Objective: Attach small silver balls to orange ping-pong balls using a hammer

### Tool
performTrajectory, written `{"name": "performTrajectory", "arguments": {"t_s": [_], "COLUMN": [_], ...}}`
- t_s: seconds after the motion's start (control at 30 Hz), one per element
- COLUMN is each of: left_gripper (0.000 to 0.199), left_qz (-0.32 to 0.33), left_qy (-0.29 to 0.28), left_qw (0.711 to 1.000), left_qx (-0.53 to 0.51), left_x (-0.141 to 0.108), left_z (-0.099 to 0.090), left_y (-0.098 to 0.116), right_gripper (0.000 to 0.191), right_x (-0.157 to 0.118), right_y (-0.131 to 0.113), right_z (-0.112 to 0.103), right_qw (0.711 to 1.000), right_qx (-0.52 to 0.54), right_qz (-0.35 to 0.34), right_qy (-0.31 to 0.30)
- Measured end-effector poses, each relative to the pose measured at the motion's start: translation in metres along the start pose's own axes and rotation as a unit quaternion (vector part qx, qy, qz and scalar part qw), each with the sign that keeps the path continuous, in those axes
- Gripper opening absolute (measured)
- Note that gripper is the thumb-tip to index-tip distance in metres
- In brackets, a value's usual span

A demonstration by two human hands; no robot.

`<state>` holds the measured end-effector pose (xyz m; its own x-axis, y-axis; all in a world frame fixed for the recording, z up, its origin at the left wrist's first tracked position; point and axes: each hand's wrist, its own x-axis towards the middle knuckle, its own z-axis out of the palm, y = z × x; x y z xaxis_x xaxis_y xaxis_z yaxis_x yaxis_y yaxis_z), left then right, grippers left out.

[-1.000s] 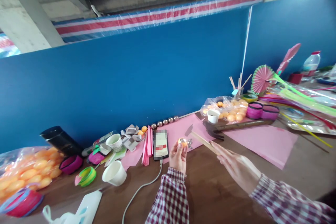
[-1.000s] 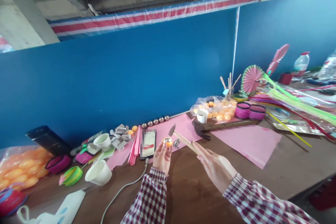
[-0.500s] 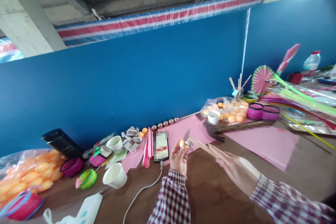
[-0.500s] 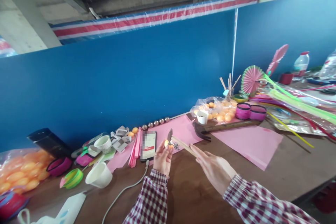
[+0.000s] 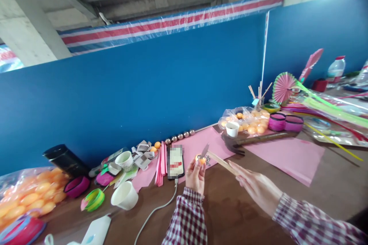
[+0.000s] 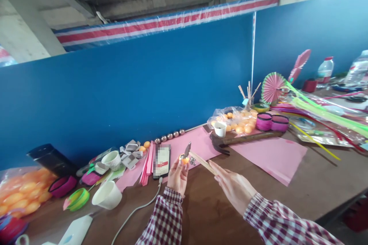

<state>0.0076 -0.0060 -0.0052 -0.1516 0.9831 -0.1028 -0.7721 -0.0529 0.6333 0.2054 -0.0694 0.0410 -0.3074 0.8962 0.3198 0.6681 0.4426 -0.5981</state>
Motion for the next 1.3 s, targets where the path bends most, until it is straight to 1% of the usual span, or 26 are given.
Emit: {"name": "performTrajectory", "arguments": {"t_s": [0.1, 0.2, 0.3, 0.4, 0.53, 0.67, 0.83, 0.93, 1.03, 1.1, 1.17, 1.2, 1.3], "left_gripper": [0.013, 0.009, 0.010, 0.012, 0.014, 0.015, 0.011, 0.010, 0.010, 0.010, 0.006, 0.006, 0.008], "left_qz": [-0.001, -0.010, -0.013, -0.014, -0.027, -0.024, -0.020, -0.007, -0.015, -0.027, -0.021, -0.024, -0.034], "left_qy": [-0.009, -0.011, -0.005, 0.007, -0.007, -0.002, -0.013, -0.006, -0.019, -0.012, 0.018, 0.024, 0.011], "left_qw": [1.000, 1.000, 1.000, 1.000, 1.000, 1.000, 1.000, 1.000, 1.000, 1.000, 1.000, 0.999, 0.999], "left_qx": [-0.008, -0.014, -0.017, -0.016, -0.009, -0.009, -0.014, -0.015, -0.009, -0.003, -0.005, -0.004, 0.002], "left_x": [0.000, 0.000, -0.001, -0.001, -0.001, 0.001, 0.000, -0.001, -0.001, 0.000, 0.001, 0.002, 0.004], "left_z": [-0.001, -0.001, -0.001, 0.001, 0.001, -0.001, 0.000, 0.001, 0.002, 0.002, 0.001, 0.000, -0.001], "left_y": [-0.001, -0.001, -0.001, 0.000, 0.000, -0.001, -0.001, 0.000, 0.001, 0.001, 0.001, 0.001, 0.001], "right_gripper": [0.046, 0.045, 0.044, 0.045, 0.044, 0.044, 0.044, 0.044, 0.043, 0.041, 0.041, 0.041, 0.041], "right_x": [0.001, 0.002, 0.003, 0.004, 0.005, 0.006, 0.007, 0.007, 0.007, 0.006, 0.004, 0.002, -0.006], "right_y": [-0.001, -0.003, -0.004, -0.006, -0.006, -0.005, -0.007, -0.008, -0.007, -0.003, 0.005, 0.011, 0.037], "right_z": [0.000, 0.002, 0.003, 0.002, 0.002, 0.002, 0.000, 0.000, 0.002, -0.001, -0.007, -0.012, -0.034], "right_qw": [1.000, 1.000, 1.000, 1.000, 1.000, 1.000, 1.000, 1.000, 1.000, 0.998, 0.995, 0.992, 0.976], "right_qx": [-0.005, -0.004, 0.000, -0.004, 0.002, 0.000, -0.003, 0.000, -0.025, -0.055, -0.095, -0.120, -0.201], "right_qz": [0.004, 0.007, 0.011, 0.009, 0.002, 0.002, 0.004, 0.001, 0.008, 0.009, 0.008, 0.011, 0.045], "right_qy": [0.018, 0.006, -0.007, 0.006, -0.004, 0.011, -0.014, 0.005, 0.005, 0.009, 0.033, 0.046, 0.068]}}
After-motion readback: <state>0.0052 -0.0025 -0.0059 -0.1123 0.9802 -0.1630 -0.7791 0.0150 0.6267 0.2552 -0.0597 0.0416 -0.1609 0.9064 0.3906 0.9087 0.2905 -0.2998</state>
